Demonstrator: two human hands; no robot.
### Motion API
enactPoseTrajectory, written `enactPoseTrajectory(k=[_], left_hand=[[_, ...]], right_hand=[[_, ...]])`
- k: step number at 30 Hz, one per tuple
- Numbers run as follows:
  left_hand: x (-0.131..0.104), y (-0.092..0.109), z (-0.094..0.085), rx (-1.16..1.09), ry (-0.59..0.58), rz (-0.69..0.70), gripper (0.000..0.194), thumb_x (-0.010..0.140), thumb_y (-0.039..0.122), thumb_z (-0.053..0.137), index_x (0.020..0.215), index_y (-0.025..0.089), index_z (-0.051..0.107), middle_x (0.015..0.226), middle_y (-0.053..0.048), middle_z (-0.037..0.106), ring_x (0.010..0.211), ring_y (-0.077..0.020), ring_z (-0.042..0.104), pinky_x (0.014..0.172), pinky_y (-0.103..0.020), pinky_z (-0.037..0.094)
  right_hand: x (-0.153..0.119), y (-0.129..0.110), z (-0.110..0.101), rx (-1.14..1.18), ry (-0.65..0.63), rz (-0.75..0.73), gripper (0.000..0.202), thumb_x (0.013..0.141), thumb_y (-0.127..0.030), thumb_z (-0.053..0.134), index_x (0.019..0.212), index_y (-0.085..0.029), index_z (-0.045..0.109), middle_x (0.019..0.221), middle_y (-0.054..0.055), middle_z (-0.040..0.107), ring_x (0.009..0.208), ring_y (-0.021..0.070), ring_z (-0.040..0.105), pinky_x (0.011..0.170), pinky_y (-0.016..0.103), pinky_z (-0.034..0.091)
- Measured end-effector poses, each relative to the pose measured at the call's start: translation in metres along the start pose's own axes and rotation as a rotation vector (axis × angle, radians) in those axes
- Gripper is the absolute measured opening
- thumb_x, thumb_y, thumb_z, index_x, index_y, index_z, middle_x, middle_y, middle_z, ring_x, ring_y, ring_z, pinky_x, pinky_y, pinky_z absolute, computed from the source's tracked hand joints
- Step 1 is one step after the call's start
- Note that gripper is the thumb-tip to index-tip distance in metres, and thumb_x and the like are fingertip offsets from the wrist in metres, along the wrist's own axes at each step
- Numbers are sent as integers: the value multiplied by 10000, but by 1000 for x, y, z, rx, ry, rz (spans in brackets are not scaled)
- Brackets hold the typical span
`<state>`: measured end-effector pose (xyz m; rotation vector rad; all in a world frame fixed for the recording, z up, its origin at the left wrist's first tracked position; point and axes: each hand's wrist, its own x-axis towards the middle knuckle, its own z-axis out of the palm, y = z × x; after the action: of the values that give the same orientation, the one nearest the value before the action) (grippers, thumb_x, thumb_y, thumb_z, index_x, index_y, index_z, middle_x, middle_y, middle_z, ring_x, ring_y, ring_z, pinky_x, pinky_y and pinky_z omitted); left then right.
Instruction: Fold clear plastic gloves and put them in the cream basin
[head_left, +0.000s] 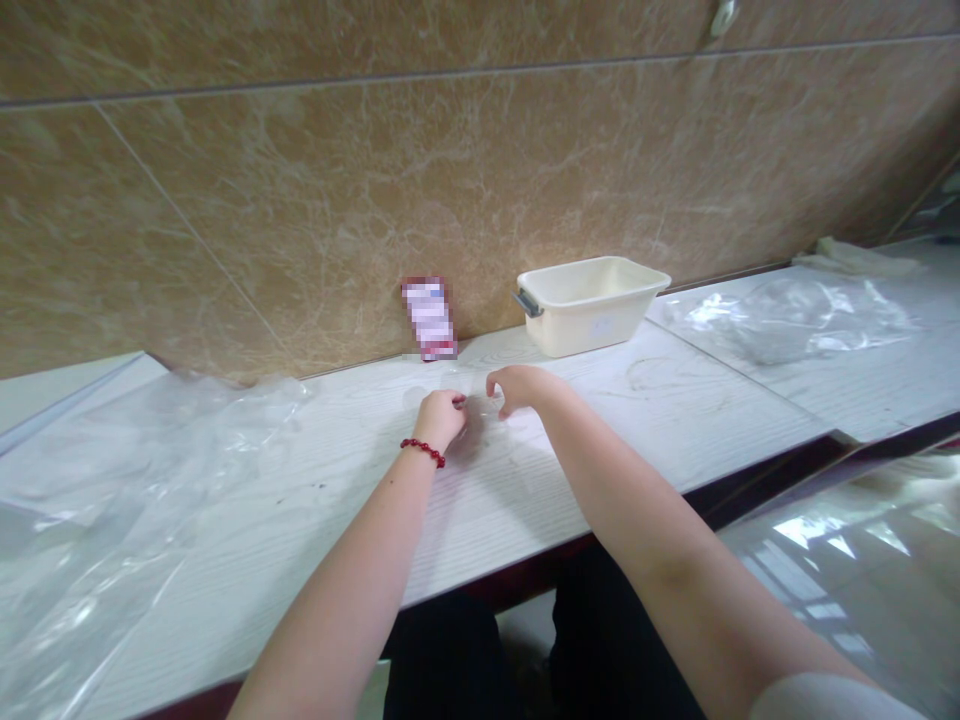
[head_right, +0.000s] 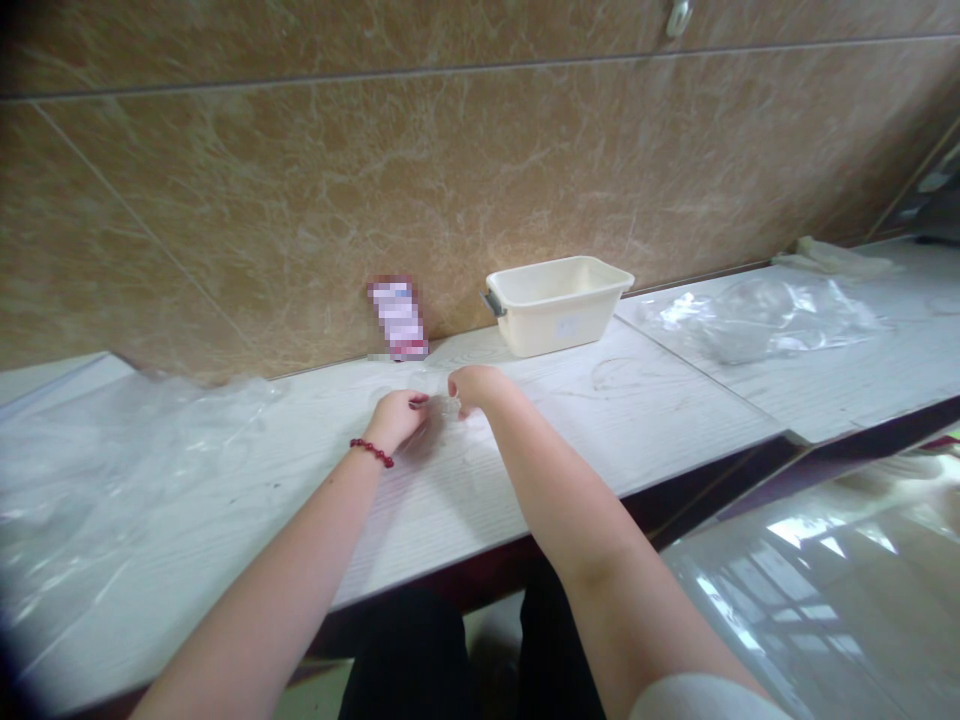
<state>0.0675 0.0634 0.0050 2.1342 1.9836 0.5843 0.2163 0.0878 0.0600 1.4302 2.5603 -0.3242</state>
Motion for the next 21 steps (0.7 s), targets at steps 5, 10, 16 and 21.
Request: enactPoseTrajectory(k=[5,10,16,21], left_hand=[[1,-3,3,24,-2,13,306,662,156,455,908,149,636,895,-84,640,856,-195,573,780,-255,411],[-4,2,-5,100,20,53,307,693,185,448,941,117,616,975,-122,597,930,-214,531,843,-283,366],[-30,22,-7,296,-188,357,546,771,480,332,1213,162,377,1298,-113,319,1200,-272,228,965,-435,170],[-41,25,-5,306,-375,281,733,703,664,160,1285,223,226,1342,-150,198,1217,-323,148,926,-529,126]], right_hand=[[2,2,0,14,-24,-43,471,539,-266,690,994,-228,573,995,38,580,885,200,540,712,254,394],[3,2,-1,13,-45,-34,469,534,-272,689,992,-243,588,975,26,592,862,195,552,710,250,395],[7,5,3,1,-53,-41,516,511,-301,694,1011,-253,575,974,10,596,877,186,540,736,237,380],[12,17,9,78,-39,-74,551,482,-339,704,1010,-249,570,966,3,596,815,163,554,690,213,389]])
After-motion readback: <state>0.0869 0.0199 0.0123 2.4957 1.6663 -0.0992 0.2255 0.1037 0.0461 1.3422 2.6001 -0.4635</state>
